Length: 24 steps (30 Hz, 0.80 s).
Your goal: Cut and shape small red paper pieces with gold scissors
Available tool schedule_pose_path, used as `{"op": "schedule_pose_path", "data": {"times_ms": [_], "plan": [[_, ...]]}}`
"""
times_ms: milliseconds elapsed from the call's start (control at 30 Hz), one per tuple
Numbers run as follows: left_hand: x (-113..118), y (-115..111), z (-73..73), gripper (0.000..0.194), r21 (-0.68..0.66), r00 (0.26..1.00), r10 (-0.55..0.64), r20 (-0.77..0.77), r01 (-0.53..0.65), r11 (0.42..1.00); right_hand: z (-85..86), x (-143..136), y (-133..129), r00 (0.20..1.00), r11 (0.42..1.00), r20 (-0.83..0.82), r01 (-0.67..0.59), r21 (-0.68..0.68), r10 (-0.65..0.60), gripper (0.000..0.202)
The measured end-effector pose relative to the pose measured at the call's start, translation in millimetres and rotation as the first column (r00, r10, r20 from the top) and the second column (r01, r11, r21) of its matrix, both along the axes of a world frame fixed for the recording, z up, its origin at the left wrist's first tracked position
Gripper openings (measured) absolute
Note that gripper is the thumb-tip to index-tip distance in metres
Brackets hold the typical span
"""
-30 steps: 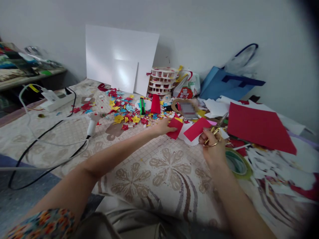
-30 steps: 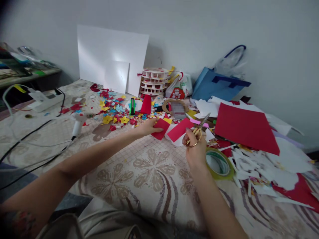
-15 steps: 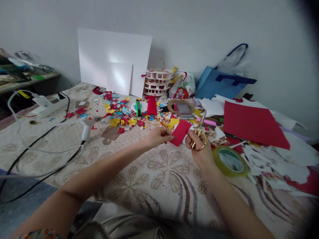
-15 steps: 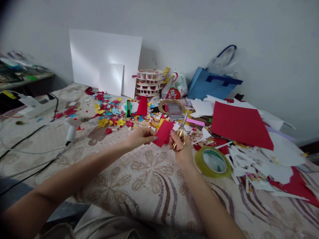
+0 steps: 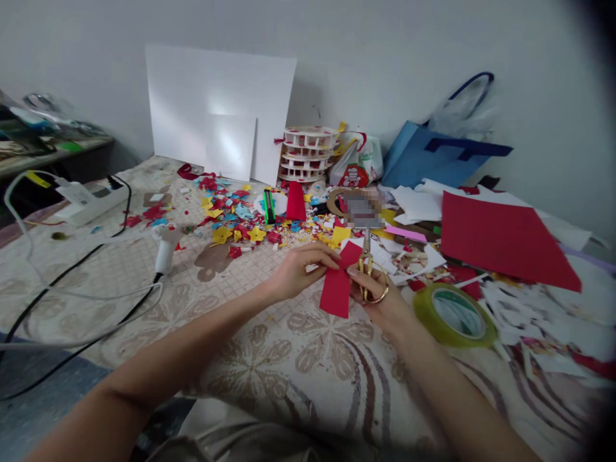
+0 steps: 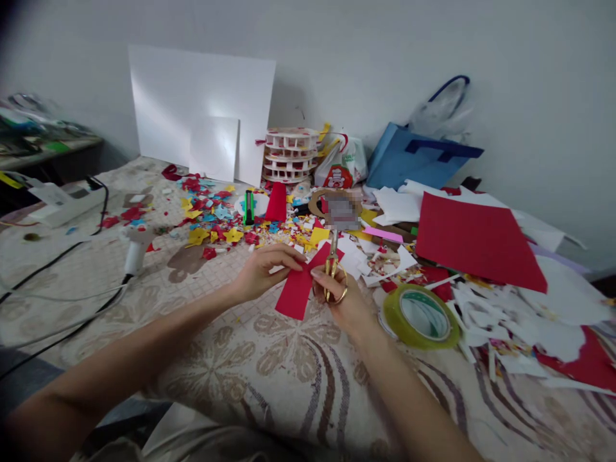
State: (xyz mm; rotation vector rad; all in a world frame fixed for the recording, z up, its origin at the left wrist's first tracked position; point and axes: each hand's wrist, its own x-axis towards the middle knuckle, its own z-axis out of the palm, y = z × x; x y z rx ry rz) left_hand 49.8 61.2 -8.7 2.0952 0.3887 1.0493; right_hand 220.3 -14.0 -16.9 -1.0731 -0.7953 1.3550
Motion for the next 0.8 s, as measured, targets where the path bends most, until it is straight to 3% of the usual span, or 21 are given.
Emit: {"op": "schedule_pose_path", "data": {"times_ms": [133, 267, 367, 433, 500, 633, 800], "plan": [[-0.5, -1.6, -0.8, 0.019, 0.054, 0.998, 0.053, 0.016, -0.054, 0.997, -0.8, 1.3, 1.4, 0.993, 0.997, 0.086, 0.083, -0.011, -0.081, 0.026], [1.7, -5.6, -3.0, 0.017, 0.037, 0.998, 0.059, 0.017, -0.06, 0.998, -4.2, 3.0, 2.0, 0.993, 0.999, 0.113, 0.034, -0.032, -0.03, 0.028], [5.4, -7.3, -5.1, 0.019, -0.213, 0.996, 0.036, 0.08, -0.019, 0.977, -2.2, 5.0, -0.3, 0.984, 0.999, 0.176, 0.041, -0.015, -0.038, 0.026], [7.6, -7.3, -6.5, 0.024, -0.467, 0.99, 0.052, 0.131, 0.015, 0.884, 1.0, 6.1, -2.1, 0.973, 0.999, 0.23, 0.034, -0.01, -0.03, 0.024], [9.0, -6.7, -7.7, 0.027, -0.629, 0.994, 0.044, 0.102, 0.03, 0.777, 3.3, 6.4, -3.0, 0.962, 1.0, 0.273, -0.01, -0.02, 0.015, 0.025], [9.8, -4.6, -11.3, 0.036, -0.694, 1.0, -0.001, 0.025, 0.018, 0.72, 0.8, 5.3, -0.9, 0.953, 0.997, 0.294, -0.07, -0.04, 0.078, 0.026], [10.4, 1.5, -18.2, 0.023, -0.687, 0.955, 0.226, 0.193, -0.033, 0.726, -6.6, 7.2, 2.7, 0.977, 0.999, 0.211, 0.043, -0.012, -0.039, 0.037]]}}
